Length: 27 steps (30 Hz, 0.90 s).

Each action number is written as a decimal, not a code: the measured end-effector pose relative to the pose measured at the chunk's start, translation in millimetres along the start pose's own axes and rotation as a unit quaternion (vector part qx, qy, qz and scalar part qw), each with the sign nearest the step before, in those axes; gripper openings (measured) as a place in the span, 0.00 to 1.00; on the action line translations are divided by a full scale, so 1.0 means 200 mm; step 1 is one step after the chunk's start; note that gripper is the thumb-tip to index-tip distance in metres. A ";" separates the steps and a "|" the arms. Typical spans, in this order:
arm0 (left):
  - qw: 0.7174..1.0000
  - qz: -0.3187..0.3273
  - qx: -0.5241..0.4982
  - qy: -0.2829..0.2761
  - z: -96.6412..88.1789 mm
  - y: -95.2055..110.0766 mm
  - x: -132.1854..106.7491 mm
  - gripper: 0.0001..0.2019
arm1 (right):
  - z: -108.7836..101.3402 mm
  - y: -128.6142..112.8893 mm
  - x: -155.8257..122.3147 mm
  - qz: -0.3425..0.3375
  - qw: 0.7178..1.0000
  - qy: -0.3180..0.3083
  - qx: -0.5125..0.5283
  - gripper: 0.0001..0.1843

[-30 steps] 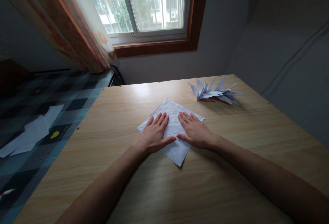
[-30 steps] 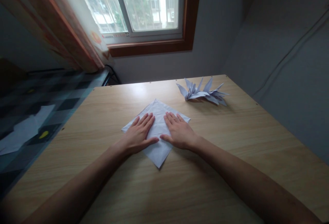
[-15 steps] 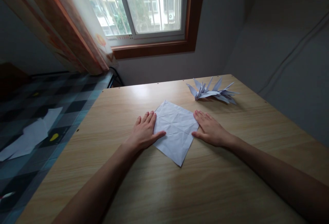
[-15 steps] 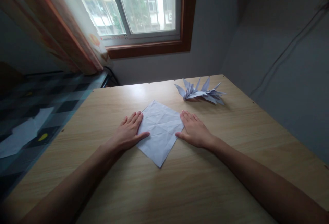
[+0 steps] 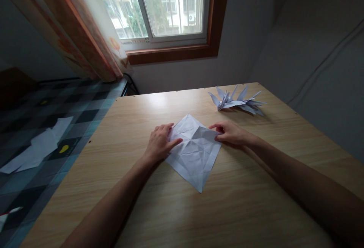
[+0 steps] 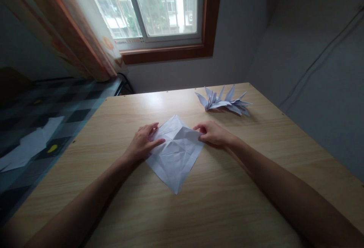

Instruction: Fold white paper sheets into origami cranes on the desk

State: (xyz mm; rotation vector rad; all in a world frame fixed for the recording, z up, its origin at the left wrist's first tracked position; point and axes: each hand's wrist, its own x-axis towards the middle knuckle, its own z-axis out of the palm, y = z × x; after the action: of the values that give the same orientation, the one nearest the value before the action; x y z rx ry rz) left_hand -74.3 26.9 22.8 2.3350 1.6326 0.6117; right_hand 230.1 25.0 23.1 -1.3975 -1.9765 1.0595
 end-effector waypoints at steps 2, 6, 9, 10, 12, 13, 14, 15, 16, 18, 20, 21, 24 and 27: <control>0.993 -0.018 -0.118 -0.010 0.01 -0.03 0.03 0.36 | -0.03 -0.02 0.01 -0.011 0.997 -0.024 0.066 0.20; 0.939 -0.097 -0.327 -0.038 -0.02 -0.06 0.08 0.45 | -0.11 -0.15 0.03 -0.089 0.987 0.092 0.094 0.17; 0.882 -0.143 -0.444 -0.062 -0.07 -0.03 0.11 0.46 | -0.18 -0.28 0.01 -0.179 0.963 0.189 0.063 0.15; 0.864 -0.136 -0.479 -0.071 -0.09 -0.01 0.12 0.46 | -0.19 -0.33 0.00 -0.218 0.950 0.216 0.054 0.14; 0.841 -0.085 -0.530 -0.074 -0.12 0.03 0.15 0.45 | -0.20 -0.40 -0.04 -0.289 0.919 0.265 0.031 0.12; 0.836 -0.051 -0.544 -0.054 -0.13 0.05 0.15 0.43 | -0.20 -0.43 -0.07 -0.318 0.900 0.298 0.017 0.13; 0.835 -0.024 -0.550 -0.025 -0.14 0.07 0.16 0.39 | -0.19 -0.45 -0.10 -0.348 0.878 0.330 0.003 0.14; 0.836 -0.007 -0.549 0.009 -0.15 0.09 0.16 0.34 | -0.18 -0.46 -0.14 -0.374 0.858 0.352 -0.012 0.17; 0.840 0.003 -0.541 0.044 -0.16 0.10 0.16 0.28 | -0.17 -0.46 -0.17 -0.399 0.840 0.368 -0.024 0.22; 0.859 0.018 -0.505 0.081 -0.20 0.12 0.14 0.17 | -0.14 -0.44 -0.25 -0.431 0.820 0.375 -0.042 0.31; 0.892 0.052 -0.444 0.065 -0.23 0.12 0.09 0.12 | -0.10 -0.37 -0.32 -0.444 0.821 0.348 -0.088 0.36; 0.908 0.071 -0.409 0.046 -0.24 0.13 0.06 0.11 | -0.08 -0.32 -0.35 -0.455 0.824 0.322 -0.105 0.37; 0.942 0.119 -0.315 -0.001 -0.21 0.11 -0.03 0.07 | -0.02 -0.16 -0.43 -0.475 0.842 0.221 -0.126 0.39; 0.953 0.147 -0.264 -0.026 -0.11 0.07 -0.13 0.07 | 0.03 -0.01 -0.46 -0.473 0.852 0.146 -0.172 0.36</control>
State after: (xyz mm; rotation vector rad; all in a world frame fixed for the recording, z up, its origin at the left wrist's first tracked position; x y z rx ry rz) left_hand -80.1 -2.9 44.0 2.1645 0.9417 0.9065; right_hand 256.2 -62.6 24.2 -0.4835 -2.2405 0.0375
